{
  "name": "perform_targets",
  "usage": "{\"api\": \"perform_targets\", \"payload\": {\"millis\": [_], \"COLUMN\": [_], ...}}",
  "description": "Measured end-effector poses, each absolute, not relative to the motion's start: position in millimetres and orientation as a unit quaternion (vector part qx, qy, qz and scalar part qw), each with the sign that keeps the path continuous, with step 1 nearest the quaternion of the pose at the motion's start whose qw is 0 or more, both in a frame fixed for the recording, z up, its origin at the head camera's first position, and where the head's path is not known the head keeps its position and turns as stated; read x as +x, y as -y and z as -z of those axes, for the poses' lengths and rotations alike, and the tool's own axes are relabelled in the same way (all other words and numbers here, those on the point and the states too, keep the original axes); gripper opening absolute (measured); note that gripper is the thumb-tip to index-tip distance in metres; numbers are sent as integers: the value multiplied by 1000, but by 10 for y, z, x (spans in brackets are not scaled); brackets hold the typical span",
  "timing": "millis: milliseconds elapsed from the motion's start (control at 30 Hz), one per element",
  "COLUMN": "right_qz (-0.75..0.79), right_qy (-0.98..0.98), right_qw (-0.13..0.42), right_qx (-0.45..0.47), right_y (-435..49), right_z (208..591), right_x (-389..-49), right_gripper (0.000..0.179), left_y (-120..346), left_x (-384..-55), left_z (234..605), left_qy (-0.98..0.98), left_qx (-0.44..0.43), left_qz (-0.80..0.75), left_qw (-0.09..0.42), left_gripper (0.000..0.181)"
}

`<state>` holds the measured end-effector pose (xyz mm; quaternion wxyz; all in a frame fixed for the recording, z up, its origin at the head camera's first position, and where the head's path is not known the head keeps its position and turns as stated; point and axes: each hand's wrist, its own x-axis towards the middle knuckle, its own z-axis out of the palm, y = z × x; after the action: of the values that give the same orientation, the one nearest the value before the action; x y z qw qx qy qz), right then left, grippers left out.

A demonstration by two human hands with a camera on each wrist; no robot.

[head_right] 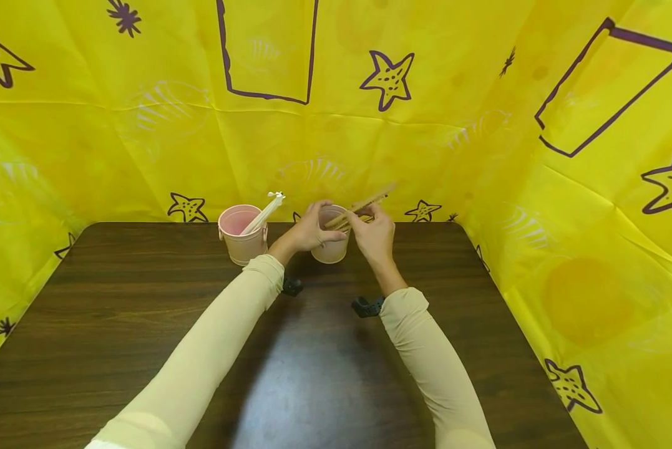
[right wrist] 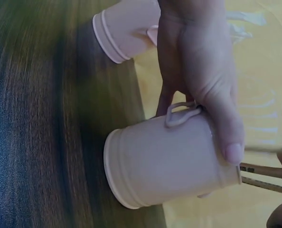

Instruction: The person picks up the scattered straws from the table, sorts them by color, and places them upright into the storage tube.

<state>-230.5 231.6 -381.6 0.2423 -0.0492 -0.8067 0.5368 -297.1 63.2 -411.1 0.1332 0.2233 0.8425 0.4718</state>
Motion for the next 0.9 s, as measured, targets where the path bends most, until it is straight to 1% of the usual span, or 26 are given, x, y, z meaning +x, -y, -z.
{"api": "perform_targets", "payload": {"millis": [200,367,500,633,733,833,900], "right_qz": [-544,-572,-591,-610,-618,-607,-597], "right_qy": [805,779,760,742,737,755,769], "right_qw": [235,255,269,276,273,245,222], "right_qx": [-38,-28,-27,-30,-36,-49,-55], "right_y": [-2323,-2364,-2418,-2404,-2373,-2328,-2291], "right_z": [3811,3802,3757,3642,3611,3640,3665], "right_x": [-2269,-2216,-2100,-1876,-1711,-1583,-1518], "right_gripper": [38,46,52,52,46,41,40], "left_y": [-624,-610,-607,-606,-604,-601,-601], "left_x": [-2973,-2976,-2969,-2949,-2924,-2877,-2837], "left_z": [4084,4070,4060,4037,4002,3969,3967], "left_qy": [-850,-856,-862,-876,-894,-906,-911], "left_qx": [223,224,219,221,226,230,238], "left_qz": [-459,-448,-442,-416,-377,-349,-334], "left_qw": [129,125,119,104,89,65,38], "left_gripper": [98,99,100,101,100,97,95]}}
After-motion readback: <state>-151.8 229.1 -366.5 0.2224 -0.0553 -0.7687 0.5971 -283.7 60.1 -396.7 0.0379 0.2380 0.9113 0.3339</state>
